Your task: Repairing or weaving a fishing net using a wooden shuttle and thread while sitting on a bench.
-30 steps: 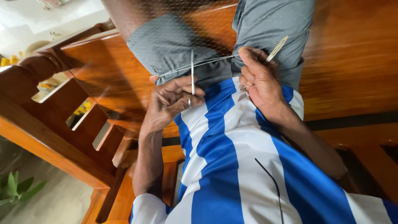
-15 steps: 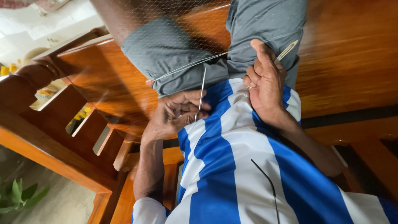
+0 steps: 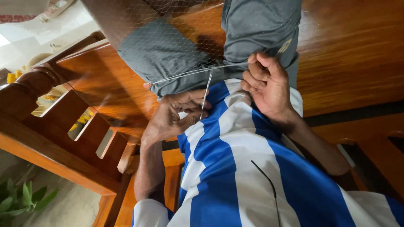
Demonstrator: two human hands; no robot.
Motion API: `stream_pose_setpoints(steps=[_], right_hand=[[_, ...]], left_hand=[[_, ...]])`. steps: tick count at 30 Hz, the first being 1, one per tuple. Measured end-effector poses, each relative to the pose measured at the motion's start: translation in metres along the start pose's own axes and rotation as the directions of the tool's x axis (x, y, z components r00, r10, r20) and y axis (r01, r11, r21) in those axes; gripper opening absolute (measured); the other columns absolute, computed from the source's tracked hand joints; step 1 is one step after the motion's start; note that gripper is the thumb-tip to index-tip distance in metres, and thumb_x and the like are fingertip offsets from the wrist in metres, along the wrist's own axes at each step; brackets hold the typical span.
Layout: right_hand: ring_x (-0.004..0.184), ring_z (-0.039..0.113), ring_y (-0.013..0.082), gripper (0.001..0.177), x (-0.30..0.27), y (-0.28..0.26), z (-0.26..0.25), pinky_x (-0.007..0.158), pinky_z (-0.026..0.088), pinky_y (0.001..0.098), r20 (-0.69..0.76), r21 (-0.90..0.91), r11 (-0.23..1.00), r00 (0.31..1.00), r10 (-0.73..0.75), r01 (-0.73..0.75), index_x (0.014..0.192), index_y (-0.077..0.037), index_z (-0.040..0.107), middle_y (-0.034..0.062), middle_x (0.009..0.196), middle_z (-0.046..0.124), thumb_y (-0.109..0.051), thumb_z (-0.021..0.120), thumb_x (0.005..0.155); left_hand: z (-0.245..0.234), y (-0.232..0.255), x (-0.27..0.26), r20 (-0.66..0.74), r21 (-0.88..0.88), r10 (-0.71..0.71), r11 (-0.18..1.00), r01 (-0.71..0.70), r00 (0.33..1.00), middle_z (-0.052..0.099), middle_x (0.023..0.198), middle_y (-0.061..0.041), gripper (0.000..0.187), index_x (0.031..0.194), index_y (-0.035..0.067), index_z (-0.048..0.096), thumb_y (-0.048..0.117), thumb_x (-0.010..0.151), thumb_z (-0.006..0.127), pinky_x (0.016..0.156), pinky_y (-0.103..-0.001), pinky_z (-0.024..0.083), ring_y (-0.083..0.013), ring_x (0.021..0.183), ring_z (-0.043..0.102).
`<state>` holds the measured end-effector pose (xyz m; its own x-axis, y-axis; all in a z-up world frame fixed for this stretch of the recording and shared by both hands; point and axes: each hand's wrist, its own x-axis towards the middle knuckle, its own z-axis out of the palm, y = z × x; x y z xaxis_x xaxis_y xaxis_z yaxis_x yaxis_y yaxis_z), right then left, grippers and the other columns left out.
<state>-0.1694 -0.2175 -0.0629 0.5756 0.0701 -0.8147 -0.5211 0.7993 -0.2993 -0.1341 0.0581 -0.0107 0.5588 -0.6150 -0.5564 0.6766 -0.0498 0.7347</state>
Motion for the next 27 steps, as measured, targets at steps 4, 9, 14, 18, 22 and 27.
stream_pose_setpoints(steps=[4,9,14,18,22,27], right_hand=[[0.049,0.024,0.0013,0.019,0.002,-0.001,-0.003,0.056,0.033,0.0214,0.069,0.023,0.999,0.997,0.038,-0.039,0.107,-0.017,0.069,-0.0127,0.061,0.020,-0.029,0.055,0.106],[0.051,0.024,0.0018,0.020,0.002,-0.001,-0.008,0.059,0.035,0.0230,0.117,0.004,0.999,0.992,0.042,-0.043,0.111,-0.016,0.066,-0.0129,0.063,0.020,-0.029,0.051,0.108],[0.052,0.025,0.0014,0.021,0.001,-0.002,-0.003,0.061,0.036,0.0220,0.174,0.020,0.999,0.984,0.033,-0.037,0.112,-0.016,0.064,-0.0136,0.064,0.020,-0.029,0.049,0.108],[0.052,0.024,0.0020,0.021,0.003,0.000,-0.006,0.061,0.035,0.0220,0.172,0.009,0.999,0.984,0.032,-0.034,0.111,-0.016,0.064,-0.0133,0.064,0.019,-0.029,0.047,0.109],[0.053,0.023,0.0018,0.019,0.002,0.000,-0.004,0.061,0.034,0.0225,0.165,-0.037,0.999,0.986,0.009,-0.003,0.108,-0.016,0.061,-0.0134,0.064,0.018,-0.029,0.047,0.108],[0.052,0.024,0.0023,0.018,-0.001,0.001,0.000,0.061,0.034,0.0225,0.128,-0.062,0.997,0.991,-0.026,0.035,0.111,-0.016,0.061,-0.0122,0.063,0.018,-0.028,0.047,0.109]], left_hand=[[0.006,0.024,0.010,0.038,0.064,0.000,0.998,-0.002,0.999,0.082,0.105,-0.017,0.056,0.146,-0.002,0.064,-0.006,0.091,0.077,0.083,-0.037,0.066,-0.0207,0.095,0.078],[0.014,0.039,0.017,0.075,0.130,0.016,0.991,-0.025,0.997,0.082,0.097,-0.017,0.053,0.142,0.000,0.067,-0.007,0.090,0.076,0.077,-0.036,0.066,-0.0199,0.087,0.078],[0.013,0.037,0.019,0.099,0.257,0.013,0.966,-0.038,0.995,0.081,0.095,-0.017,0.057,0.142,0.005,0.069,-0.005,0.087,0.077,0.073,-0.037,0.067,-0.0264,0.082,0.081],[0.012,0.040,0.015,0.089,0.269,0.022,0.962,-0.045,0.996,0.081,0.099,-0.019,0.054,0.140,0.004,0.069,-0.005,0.087,0.077,0.074,-0.041,0.067,-0.0295,0.086,0.082],[0.010,0.037,0.014,0.096,0.265,0.008,0.964,-0.033,0.995,0.082,0.099,-0.019,0.056,0.142,0.004,0.069,-0.005,0.087,0.077,0.075,-0.039,0.067,-0.0290,0.086,0.082],[0.012,0.021,0.013,0.083,0.059,-0.027,0.998,0.022,0.996,0.081,0.112,-0.024,0.054,0.145,-0.002,0.063,-0.007,0.092,0.071,0.082,-0.038,0.067,-0.0268,0.097,0.081]])
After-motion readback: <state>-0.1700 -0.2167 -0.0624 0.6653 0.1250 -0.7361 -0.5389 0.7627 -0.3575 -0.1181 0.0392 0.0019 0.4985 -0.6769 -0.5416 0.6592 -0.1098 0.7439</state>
